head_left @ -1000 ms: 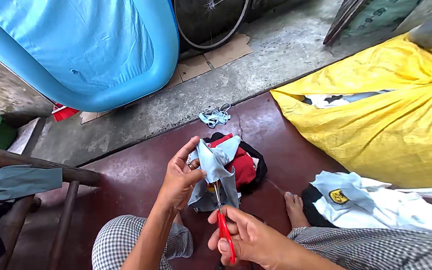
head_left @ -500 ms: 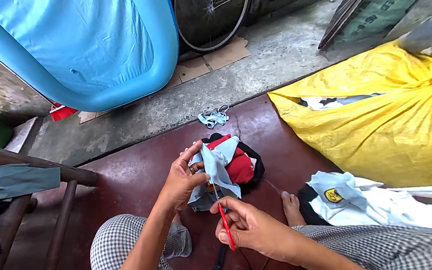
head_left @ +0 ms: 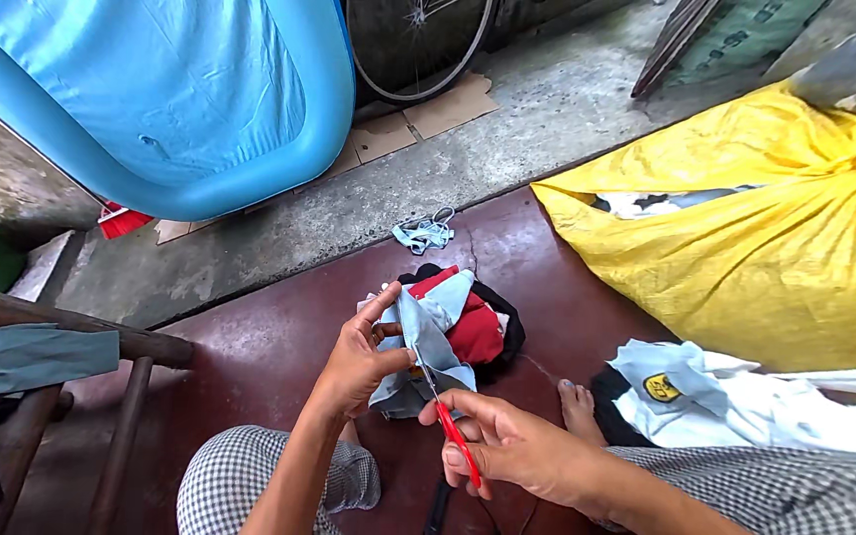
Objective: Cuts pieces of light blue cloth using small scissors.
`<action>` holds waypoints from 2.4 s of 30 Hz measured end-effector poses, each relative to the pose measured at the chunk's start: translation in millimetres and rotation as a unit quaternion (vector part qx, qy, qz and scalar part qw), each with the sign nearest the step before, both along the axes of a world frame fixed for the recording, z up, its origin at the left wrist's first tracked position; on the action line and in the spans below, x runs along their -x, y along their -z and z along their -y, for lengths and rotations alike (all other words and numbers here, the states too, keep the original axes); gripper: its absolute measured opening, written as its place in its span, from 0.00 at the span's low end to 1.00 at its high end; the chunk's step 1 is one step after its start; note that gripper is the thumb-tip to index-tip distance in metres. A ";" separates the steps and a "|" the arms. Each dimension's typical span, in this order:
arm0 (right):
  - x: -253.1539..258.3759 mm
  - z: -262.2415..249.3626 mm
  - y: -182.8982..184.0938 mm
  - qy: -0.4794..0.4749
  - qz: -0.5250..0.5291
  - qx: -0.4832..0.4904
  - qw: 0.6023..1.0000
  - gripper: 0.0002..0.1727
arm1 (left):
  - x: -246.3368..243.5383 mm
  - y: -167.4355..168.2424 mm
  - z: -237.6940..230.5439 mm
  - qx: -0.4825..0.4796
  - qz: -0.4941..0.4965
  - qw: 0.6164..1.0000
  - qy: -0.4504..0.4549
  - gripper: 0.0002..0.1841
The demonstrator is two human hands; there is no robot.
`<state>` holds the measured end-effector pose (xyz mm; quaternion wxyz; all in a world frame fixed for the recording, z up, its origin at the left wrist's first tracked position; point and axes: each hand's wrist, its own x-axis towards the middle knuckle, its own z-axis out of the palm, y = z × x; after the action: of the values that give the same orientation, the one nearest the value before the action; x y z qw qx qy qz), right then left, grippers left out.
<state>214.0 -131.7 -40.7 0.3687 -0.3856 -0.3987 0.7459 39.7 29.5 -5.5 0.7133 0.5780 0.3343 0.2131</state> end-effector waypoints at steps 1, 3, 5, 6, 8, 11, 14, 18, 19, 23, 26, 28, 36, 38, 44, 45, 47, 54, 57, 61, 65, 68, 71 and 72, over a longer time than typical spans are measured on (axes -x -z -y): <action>-0.2 -0.1 -0.3 -0.002 -0.001 0.001 1.000 0.24 | 0.8 -0.7 -0.4 0.002 -0.005 1.000 0.004 0.50; -0.5 -0.2 -0.5 -0.005 0.001 0.001 1.000 0.25 | 1.7 -0.2 -1.7 0.009 -0.004 1.000 0.012 0.51; -0.7 -0.2 -0.8 -0.005 0.005 0.000 1.000 0.25 | 2.5 0.8 -2.7 0.010 -0.006 1.000 0.020 0.52; -0.7 -0.2 -1.2 -0.005 0.008 0.000 1.000 0.25 | 2.7 1.1 -2.9 0.010 -0.009 1.000 0.022 0.52; -0.8 -0.3 -2.0 -0.005 0.012 0.002 1.000 0.25 | 3.0 1.7 -3.2 0.010 -0.011 1.000 0.023 0.52; -1.5 0.0 -2.3 -0.007 0.020 -0.002 1.000 0.25 | 3.1 1.6 -3.5 0.003 -0.016 0.999 0.027 0.54; -1.8 0.0 -2.5 -0.004 0.016 0.000 1.000 0.24 | 3.3 1.4 -4.4 0.001 -0.019 0.999 0.034 0.54; -1.0 -0.3 -2.6 0.005 -0.005 -0.005 1.000 0.23 | 3.4 2.6 -5.2 0.002 -0.013 0.999 0.035 0.55; -0.3 -0.6 -2.2 0.008 -0.008 -0.007 1.000 0.23 | 3.1 2.6 -5.2 0.003 -0.010 0.999 0.031 0.55; 4.3 1.0 -2.1 0.024 0.003 -0.004 1.000 0.21 | 2.5 4.6 -6.3 0.001 -0.006 1.000 0.022 0.56; 7.2 1.7 -2.3 0.028 0.020 -0.001 0.999 0.19 | 3.4 5.0 -7.0 -0.004 -0.008 1.000 0.024 0.56; 8.0 2.2 -1.4 0.030 0.018 -0.008 0.999 0.20 | 3.5 4.8 -7.1 -0.010 -0.006 0.999 0.030 0.56; 9.7 1.7 1.2 0.036 0.011 -0.037 0.999 0.24 | 1.1 2.8 -3.7 -0.007 -0.009 0.999 0.048 0.57; 11.7 2.5 0.5 0.050 0.018 -0.037 0.998 0.22 | 1.7 3.3 -4.1 -0.015 -0.008 0.999 0.046 0.57; 16.8 3.0 0.5 0.065 0.017 -0.031 0.997 0.21 | 1.3 3.2 -2.1 -0.011 -0.002 0.999 0.045 0.57; 16.3 2.3 0.6 0.064 0.008 -0.031 0.997 0.22 | 1.1 3.6 -1.6 -0.006 0.000 0.999 0.052 0.57; 15.3 0.7 0.1 0.068 -0.004 -0.034 0.997 0.23 | -0.5 4.5 0.1 0.003 0.008 0.998 0.059 0.58; 18.4 2.0 1.4 0.098 -0.014 -0.033 0.995 0.23 | -4.9 4.9 5.7 0.021 0.009 0.999 0.038 0.59; 21.2 2.3 1.8 0.114 -0.010 -0.028 0.993 0.19 | -4.9 3.9 6.1 0.015 0.002 0.999 0.036 0.60; 20.8 1.9 0.6 0.121 -0.018 -0.020 0.992 0.22 | -3.4 4.1 5.8 0.000 0.002 0.998 0.055 0.60; 17.5 -0.8 -2.8 0.138 -0.022 -0.018 0.990 0.26 | -3.3 5.9 7.7 -0.011 -0.002 0.997 0.080 0.60; 16.2 -1.5 -2.0 0.133 -0.016 -0.022 0.991 0.26 | -4.1 5.8 8.3 -0.003 0.002 0.997 0.083 0.61; 15.5 -1.7 -0.7 0.127 0.003 -0.026 0.992 0.28 | -3.9 5.8 8.8 -0.001 0.007 0.997 0.081 0.60; 15.3 -1.8 -0.6 0.126 0.006 -0.027 0.992 0.28 | -3.9 6.0 9.0 0.001 0.010 0.997 0.080 0.60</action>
<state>198.7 -130.0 -40.1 0.4678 -0.4270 -0.3691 0.6801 43.6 20.5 -11.5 0.7318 0.6001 0.2799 0.1612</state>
